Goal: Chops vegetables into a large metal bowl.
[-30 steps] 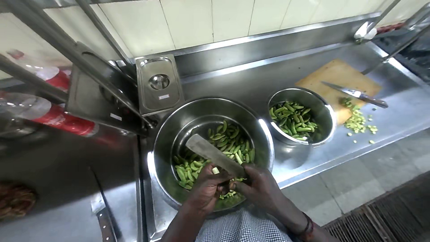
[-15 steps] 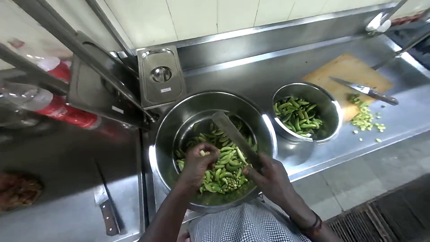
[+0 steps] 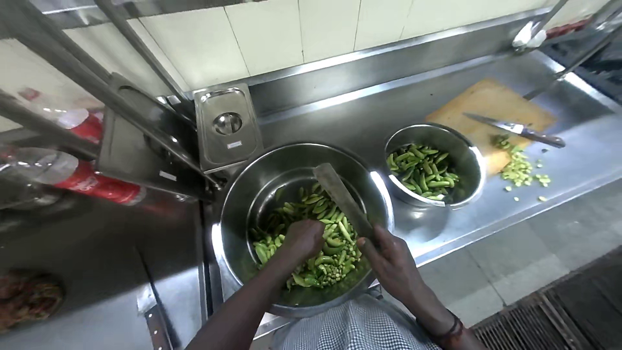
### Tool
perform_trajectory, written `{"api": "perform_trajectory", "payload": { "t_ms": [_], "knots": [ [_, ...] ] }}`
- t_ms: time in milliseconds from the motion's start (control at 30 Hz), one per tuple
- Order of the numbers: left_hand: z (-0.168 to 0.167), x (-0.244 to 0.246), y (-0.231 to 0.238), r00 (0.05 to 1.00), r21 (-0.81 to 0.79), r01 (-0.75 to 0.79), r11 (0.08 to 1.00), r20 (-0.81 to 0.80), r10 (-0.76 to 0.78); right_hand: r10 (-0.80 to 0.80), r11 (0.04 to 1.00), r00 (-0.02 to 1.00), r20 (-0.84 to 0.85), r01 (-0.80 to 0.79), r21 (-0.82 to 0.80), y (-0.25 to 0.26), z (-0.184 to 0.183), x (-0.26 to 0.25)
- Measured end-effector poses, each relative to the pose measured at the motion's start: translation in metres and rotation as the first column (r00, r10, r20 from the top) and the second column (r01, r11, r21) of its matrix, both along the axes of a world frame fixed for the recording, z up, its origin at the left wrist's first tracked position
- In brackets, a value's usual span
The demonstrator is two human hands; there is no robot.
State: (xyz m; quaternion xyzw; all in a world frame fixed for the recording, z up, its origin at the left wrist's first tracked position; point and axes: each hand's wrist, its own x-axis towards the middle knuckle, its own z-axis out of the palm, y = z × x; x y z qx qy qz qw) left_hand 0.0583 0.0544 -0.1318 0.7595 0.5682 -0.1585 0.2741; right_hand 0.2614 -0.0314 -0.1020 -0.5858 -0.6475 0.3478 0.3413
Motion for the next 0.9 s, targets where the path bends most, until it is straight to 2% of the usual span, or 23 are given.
{"api": "perform_trajectory", "payload": {
  "t_ms": [100,200,300,467,533,633,700,800,900],
  "knots": [
    [0.015,-0.016,-0.015,0.953,0.038,-0.139,0.990,0.278,0.123,-0.013,1.000,1.000,-0.023,0.012,-0.010,0.000,-0.001,0.002],
    [0.020,-0.035,-0.030,0.828,0.166,-0.191,0.967,0.557,0.068,-0.007,1.000,0.999,-0.038,0.006,-0.019,0.002,-0.003,0.002],
    [0.029,-0.036,-0.050,0.719,0.241,-0.219,0.945,0.695,-0.010,0.052,0.997,0.998,-0.039,-0.054,-0.053,0.004,-0.001,-0.002],
    [0.025,-0.023,-0.076,0.629,0.358,-0.256,0.898,0.767,-0.126,0.142,0.989,0.990,0.009,-0.141,-0.037,0.004,0.008,-0.013],
    [0.025,-0.019,-0.081,0.594,0.339,-0.314,0.887,0.799,-0.095,0.162,0.987,0.987,0.016,-0.162,-0.016,0.003,0.008,-0.015],
    [0.021,-0.014,-0.085,0.482,0.243,-0.385,0.890,0.876,-0.031,0.162,0.987,0.987,-0.020,-0.161,0.019,0.003,0.006,-0.016],
    [0.019,-0.009,-0.088,0.450,0.228,-0.406,0.885,0.893,-0.023,0.162,0.986,0.986,-0.046,-0.160,0.039,0.001,0.004,-0.018],
    [0.012,-0.004,-0.093,0.473,0.278,-0.457,0.845,0.880,-0.034,0.181,0.983,0.982,-0.051,-0.179,0.036,-0.002,0.003,-0.021],
    [0.006,-0.008,-0.093,0.564,0.443,-0.443,0.780,0.813,-0.142,0.181,0.983,0.983,-0.023,-0.181,0.012,-0.002,0.004,-0.021]
  ]
}}
